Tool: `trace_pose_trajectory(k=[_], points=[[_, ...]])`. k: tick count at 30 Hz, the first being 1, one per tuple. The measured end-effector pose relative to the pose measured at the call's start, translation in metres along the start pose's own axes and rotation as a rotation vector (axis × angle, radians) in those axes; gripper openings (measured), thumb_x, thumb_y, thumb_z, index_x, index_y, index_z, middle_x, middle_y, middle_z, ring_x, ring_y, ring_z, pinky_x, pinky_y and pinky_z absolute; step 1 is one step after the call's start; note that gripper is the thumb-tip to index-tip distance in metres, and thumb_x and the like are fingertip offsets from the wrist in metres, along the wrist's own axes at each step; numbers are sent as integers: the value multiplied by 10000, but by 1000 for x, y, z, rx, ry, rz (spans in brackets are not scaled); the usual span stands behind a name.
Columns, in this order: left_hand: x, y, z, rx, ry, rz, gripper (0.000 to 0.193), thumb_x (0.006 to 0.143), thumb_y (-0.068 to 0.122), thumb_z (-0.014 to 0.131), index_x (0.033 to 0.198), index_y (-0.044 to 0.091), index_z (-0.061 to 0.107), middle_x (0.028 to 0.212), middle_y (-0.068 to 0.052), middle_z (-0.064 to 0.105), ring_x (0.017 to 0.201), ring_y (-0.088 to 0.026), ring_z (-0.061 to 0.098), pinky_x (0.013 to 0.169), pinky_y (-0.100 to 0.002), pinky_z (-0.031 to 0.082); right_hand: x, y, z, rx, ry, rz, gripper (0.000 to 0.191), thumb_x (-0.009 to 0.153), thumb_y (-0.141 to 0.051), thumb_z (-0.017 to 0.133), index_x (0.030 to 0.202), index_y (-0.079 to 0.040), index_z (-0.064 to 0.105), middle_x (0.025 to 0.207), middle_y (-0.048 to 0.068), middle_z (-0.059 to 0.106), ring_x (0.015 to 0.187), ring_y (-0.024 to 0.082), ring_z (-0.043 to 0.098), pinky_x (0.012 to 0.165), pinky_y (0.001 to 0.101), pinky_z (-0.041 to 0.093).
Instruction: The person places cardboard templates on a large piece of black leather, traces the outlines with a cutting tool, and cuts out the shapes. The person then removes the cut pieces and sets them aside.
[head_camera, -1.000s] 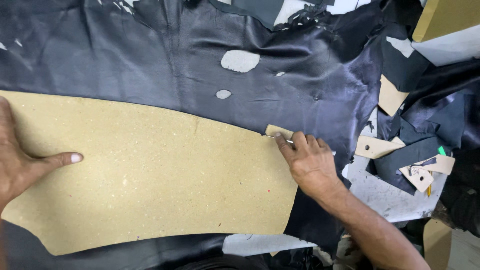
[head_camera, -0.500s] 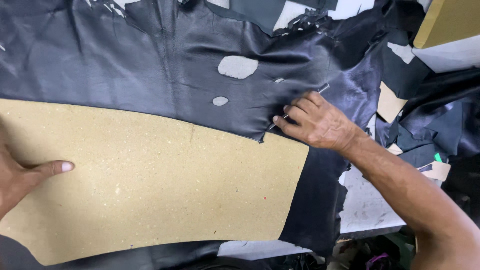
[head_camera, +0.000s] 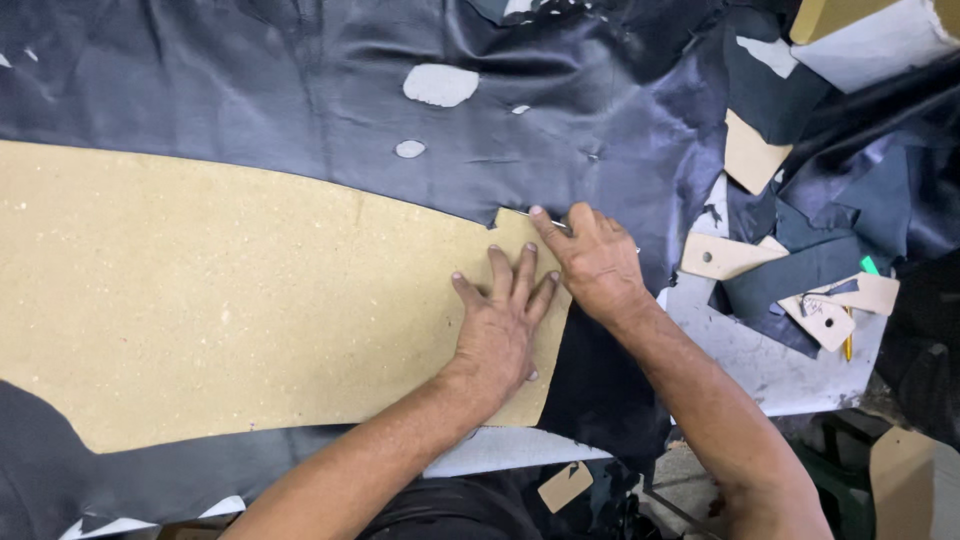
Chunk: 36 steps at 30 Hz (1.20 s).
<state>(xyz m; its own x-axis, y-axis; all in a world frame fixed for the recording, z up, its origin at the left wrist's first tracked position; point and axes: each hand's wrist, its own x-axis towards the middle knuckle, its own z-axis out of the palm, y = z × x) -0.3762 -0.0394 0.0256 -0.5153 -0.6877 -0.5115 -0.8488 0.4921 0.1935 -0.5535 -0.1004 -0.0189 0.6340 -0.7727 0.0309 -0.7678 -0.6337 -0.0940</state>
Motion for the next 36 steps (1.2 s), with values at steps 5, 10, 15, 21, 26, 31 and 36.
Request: trace_pose_trajectory(k=[5,10,15,21,26,31,36], points=[[2,5,-9,70,-57,0,1195,753,706,744,1628,163,138,1646,-263,58,1420,-558,169,953,-741,440,-52,29,-10,-83,-2,170,612,771,7,668,1343,-206,705,907,100,558,767,301,620,685,438,532],[8,9,-16,110,-124,-11,1233,746,755,732,1640,213,78,1660,-256,25,1435,-565,155,974,-717,459,-68,40,-10,-91,16,209,601,793,13,667,1351,-206,703,908,106,551,761,297,620,677,430,534],[10,13,-24,191,-169,1,1423,633,759,824,1660,186,23,1669,-271,6,1426,-573,149,959,-696,467,-66,23,-18,-168,-2,300,562,814,-11,671,1346,-187,704,902,122,560,728,309,635,642,445,526],[14,16,-16,226,-124,26,1435,629,797,798,1660,161,30,1664,-290,38,1410,-590,180,929,-690,501,-55,-14,-12,171,48,604,362,868,-45,675,1228,-13,704,973,230,667,841,427,669,764,513,532],[25,22,-4,237,-123,27,1433,624,781,810,1654,153,37,1646,-312,44,1392,-619,187,900,-704,509,-63,-37,21,226,330,705,293,847,-32,671,1131,12,725,971,250,693,914,437,668,811,512,526],[28,21,3,221,-90,45,1399,647,826,759,1642,132,62,1632,-359,42,1400,-644,166,882,-707,517,-154,-158,17,315,254,895,301,885,16,611,1172,36,698,901,228,649,826,411,671,754,495,533],[23,24,3,210,-11,53,1338,677,753,776,1639,125,90,1633,-321,69,1391,-621,197,923,-709,490,-216,-238,-3,317,103,1030,319,878,-21,641,1191,-3,698,841,172,642,731,345,664,663,443,531]])
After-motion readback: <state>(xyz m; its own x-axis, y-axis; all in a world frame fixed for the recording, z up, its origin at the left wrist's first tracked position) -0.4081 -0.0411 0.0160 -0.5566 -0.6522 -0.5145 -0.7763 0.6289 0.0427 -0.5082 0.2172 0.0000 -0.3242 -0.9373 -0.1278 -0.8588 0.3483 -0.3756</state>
